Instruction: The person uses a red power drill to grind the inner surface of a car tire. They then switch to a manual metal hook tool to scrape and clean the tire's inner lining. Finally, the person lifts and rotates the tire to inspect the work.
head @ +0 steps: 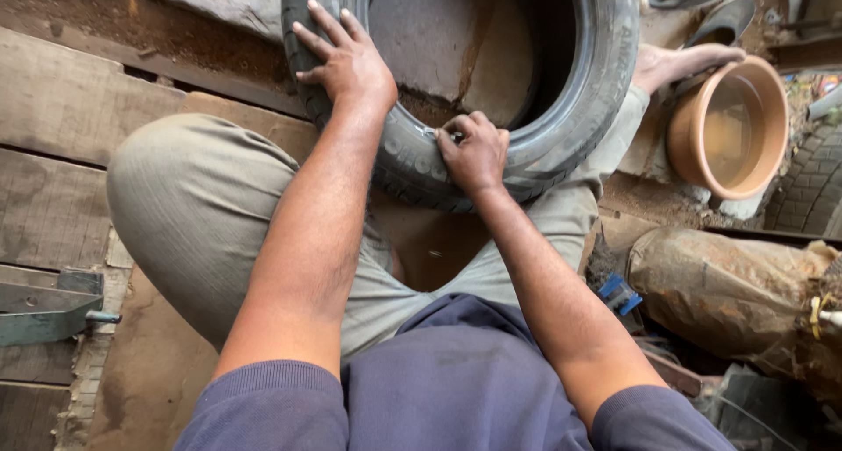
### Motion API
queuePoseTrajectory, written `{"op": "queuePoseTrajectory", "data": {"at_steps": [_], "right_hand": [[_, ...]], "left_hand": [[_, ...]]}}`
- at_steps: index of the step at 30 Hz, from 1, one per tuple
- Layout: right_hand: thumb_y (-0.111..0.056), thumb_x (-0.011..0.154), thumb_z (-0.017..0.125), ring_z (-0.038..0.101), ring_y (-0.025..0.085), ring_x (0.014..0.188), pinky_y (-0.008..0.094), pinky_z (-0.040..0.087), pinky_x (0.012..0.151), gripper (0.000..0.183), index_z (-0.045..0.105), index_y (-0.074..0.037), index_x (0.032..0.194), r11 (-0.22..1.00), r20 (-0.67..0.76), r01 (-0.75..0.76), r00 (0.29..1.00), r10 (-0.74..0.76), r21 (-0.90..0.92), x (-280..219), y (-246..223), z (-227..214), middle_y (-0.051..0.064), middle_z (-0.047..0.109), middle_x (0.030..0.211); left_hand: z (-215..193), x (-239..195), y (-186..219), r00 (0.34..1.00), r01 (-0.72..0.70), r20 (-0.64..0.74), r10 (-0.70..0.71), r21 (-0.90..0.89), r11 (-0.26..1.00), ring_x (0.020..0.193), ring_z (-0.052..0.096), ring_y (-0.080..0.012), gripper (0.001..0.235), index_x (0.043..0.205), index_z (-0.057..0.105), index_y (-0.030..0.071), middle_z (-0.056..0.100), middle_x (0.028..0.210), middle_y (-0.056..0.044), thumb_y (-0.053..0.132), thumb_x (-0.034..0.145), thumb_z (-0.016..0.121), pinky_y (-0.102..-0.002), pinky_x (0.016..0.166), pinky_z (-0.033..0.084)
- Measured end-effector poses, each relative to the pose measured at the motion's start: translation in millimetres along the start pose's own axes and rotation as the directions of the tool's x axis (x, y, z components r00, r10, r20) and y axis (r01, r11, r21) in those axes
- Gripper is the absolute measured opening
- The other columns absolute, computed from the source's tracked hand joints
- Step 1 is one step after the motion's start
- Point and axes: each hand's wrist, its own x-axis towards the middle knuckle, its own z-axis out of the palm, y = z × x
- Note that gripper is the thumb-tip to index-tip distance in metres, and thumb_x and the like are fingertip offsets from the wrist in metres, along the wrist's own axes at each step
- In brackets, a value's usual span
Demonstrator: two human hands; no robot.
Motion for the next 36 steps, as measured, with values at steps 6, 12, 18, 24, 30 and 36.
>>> {"op": "queuePoseTrajectory", "data": {"at_steps": [6, 12, 18, 24, 30, 36], "right_hand": [[-0.031, 0.09, 0.078, 0.067, 0.017, 0.083, 0.037, 0.038, 0.089, 0.015, 0.078, -0.016, 0.093, 0.97, 0.056, -0.232, 0.972, 0.228, 0.079, 23.1, 8.6, -12.1, 0.0, 0.072, 0.091], [-0.006, 0.098, 0.065, 0.061, 0.011, 0.081, 0.028, 0.052, 0.075, 0.026, 0.079, -0.013, 0.119, 0.567, 0.375, -0.522, 0.853, 0.363, 0.637, 31.0, 26.4, -9.3, 0.004, 0.07, 0.09], [0.004, 0.093, 0.058, 0.071, 0.015, 0.091, 0.029, 0.057, 0.089, 0.026, 0.078, -0.001, 0.109, 0.423, 0.491, -0.556, 0.831, 0.261, 0.715, 35.0, 23.2, -12.3, 0.007, 0.078, 0.095], [0.01, 0.082, 0.052, 0.07, 0.021, 0.105, 0.038, 0.052, 0.1, 0.048, 0.068, 0.002, 0.127, 0.021, 0.62, -0.633, 0.763, 0.183, 0.774, 33.3, 9.5, -43.5, 0.009, 0.075, 0.101], [0.014, 0.076, 0.048, 0.066, 0.027, 0.114, 0.049, 0.052, 0.111, 0.061, 0.06, 0.004, 0.135, -0.237, 0.621, -0.595, 0.783, 0.044, 0.768, 26.0, -10.0, -60.6, 0.012, 0.069, 0.108], [0.006, 0.085, 0.057, 0.066, 0.031, 0.118, 0.05, 0.052, 0.111, 0.051, 0.057, 0.004, 0.136, -0.34, 0.63, -0.577, 0.774, 0.062, 0.743, 34.1, -20.7, -69.7, 0.016, 0.07, 0.12]], "left_hand": [[-3.9, -2.2, -2.1, 1.0, -0.003, 0.013, 0.003, 0.011, 1.0, 0.145, -0.001, -0.0686, 0.1, 0.165, 0.014, 0.005, -0.011, 0.162, -0.038, 0.03, 0.09, 0.073, -0.082, 0.1, 0.04], [-11.1, -5.7, -2.1, 0.999, -0.008, 0.049, 0.007, 0.016, 1.0, 0.145, 0.0, -0.0675, 0.104, 0.166, 0.012, 0.005, -0.011, 0.162, -0.038, 0.031, 0.087, 0.075, -0.081, 0.1, 0.041], [-10.9, -5.3, -4.6, 0.999, -0.004, 0.038, 0.003, 0.015, 1.0, 0.146, 0.001, -0.0677, 0.104, 0.165, 0.012, 0.004, -0.01, 0.162, -0.038, 0.032, 0.088, 0.075, -0.081, 0.1, 0.041], [-12.0, -4.9, -3.1, 0.999, -0.001, 0.049, 0.0, 0.025, 1.0, 0.146, 0.001, -0.0675, 0.104, 0.165, 0.012, 0.005, -0.01, 0.162, -0.038, 0.032, 0.088, 0.076, -0.08, 0.1, 0.041], [-1.1, 0.0, 0.5, 0.999, 0.022, 0.023, -0.022, 0.009, 1.0, 0.146, 0.001, -0.0668, 0.103, 0.165, 0.013, 0.007, -0.011, 0.162, -0.036, 0.032, 0.088, 0.076, -0.082, 0.101, 0.04], [-3.0, 0.9, -2.9, 1.0, 0.003, 0.019, -0.004, 0.015, 1.0, 0.145, 0.002, -0.0685, 0.102, 0.165, 0.013, 0.005, -0.011, 0.161, -0.038, 0.031, 0.088, 0.076, -0.081, 0.1, 0.041]]}}
